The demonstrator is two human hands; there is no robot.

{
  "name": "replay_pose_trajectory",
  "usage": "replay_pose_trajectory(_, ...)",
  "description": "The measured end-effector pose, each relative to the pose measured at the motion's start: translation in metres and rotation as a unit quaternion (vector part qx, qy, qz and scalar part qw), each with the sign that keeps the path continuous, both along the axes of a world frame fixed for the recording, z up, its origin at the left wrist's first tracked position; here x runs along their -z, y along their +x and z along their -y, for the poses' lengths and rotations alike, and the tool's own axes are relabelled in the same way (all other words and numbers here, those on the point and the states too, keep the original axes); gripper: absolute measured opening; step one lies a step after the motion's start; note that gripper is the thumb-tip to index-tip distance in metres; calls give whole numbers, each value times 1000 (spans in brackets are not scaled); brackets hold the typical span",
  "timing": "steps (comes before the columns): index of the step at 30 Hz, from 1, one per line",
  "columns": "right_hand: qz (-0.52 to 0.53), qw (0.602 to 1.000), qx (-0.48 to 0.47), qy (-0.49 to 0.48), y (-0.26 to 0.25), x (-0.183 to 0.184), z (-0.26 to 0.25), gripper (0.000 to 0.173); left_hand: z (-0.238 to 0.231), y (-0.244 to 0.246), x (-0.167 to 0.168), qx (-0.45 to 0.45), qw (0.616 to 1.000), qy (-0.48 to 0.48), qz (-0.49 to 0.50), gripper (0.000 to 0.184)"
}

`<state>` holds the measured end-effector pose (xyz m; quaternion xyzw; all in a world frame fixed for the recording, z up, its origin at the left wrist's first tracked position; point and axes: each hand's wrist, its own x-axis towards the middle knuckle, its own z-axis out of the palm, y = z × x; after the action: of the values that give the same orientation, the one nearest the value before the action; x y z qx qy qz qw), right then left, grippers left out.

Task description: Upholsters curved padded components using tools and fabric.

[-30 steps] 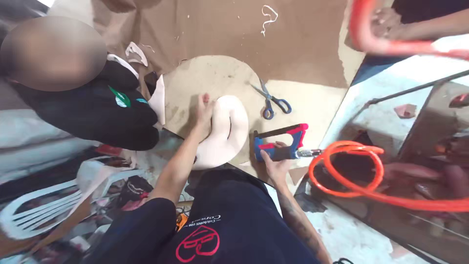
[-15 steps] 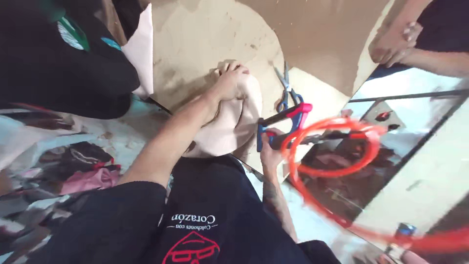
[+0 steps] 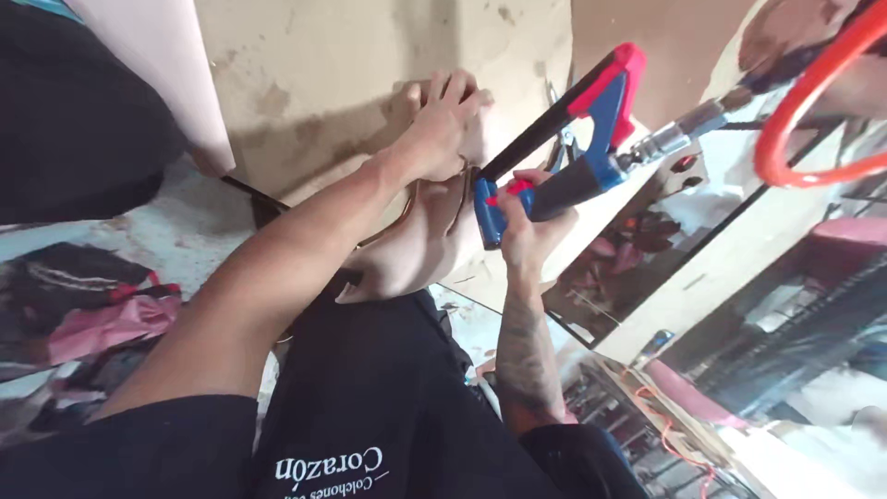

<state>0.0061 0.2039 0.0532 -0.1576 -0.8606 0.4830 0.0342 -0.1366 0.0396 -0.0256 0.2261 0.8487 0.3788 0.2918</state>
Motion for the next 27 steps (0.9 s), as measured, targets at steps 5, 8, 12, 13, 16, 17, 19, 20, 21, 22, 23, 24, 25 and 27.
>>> replay_pose_trajectory(5,26,999,11,40,-9,-3,9,33,2,-1,1,10,1000,2,-1,98)
replay_pose_trajectory(8,47,998,-8,41,-12,-8,9,32,4,-3,3,19,1000,18,7,100)
replay_pose_trajectory(12,23,999,-14,-48,4,-16,-17,38,17,12,-1,-3,997,70,-44,79)
replay_pose_trajectory(13,11,998,1,-68,7,-15,-27,37,22,21,-2,-13,992,82,-93,59)
replay_pose_trajectory(16,12,995,58,-81,45,-13,-62,31,17,65,-9,6,977,28,-213,25)
replay_pose_trajectory(17,19,994,81,-71,61,-10,-71,30,13,77,-13,9,976,-1,-218,28)
replay_pose_trajectory(19,10,990,127,-65,81,0,-84,29,4,88,-20,14,974,-53,-219,32)
replay_pose_trajectory(20,-2,986,148,-74,88,4,-87,29,-1,94,-20,8,971,-71,-228,32)
replay_pose_trajectory(21,-15,982,165,-86,93,7,-89,30,-4,99,-20,5,965,-89,-246,33)
replay_pose_trajectory(22,-27,980,176,-93,92,10,-90,30,-8,99,-19,1,958,-102,-268,33)
replay_pose_trajectory(23,-31,978,183,-97,93,11,-91,30,-12,99,-19,-7,952,-111,-286,34)
replay_pose_trajectory(24,-28,977,186,-97,98,13,-92,31,-15,102,-18,-16,949,-121,-292,34)
replay_pose_trajectory(25,-23,979,179,-99,108,14,-93,31,-17,112,-17,-23,948,-133,-290,35)
replay_pose_trajectory(27,-28,982,147,-111,119,17,-100,31,-22,123,-18,-55,940,-145,-304,33)
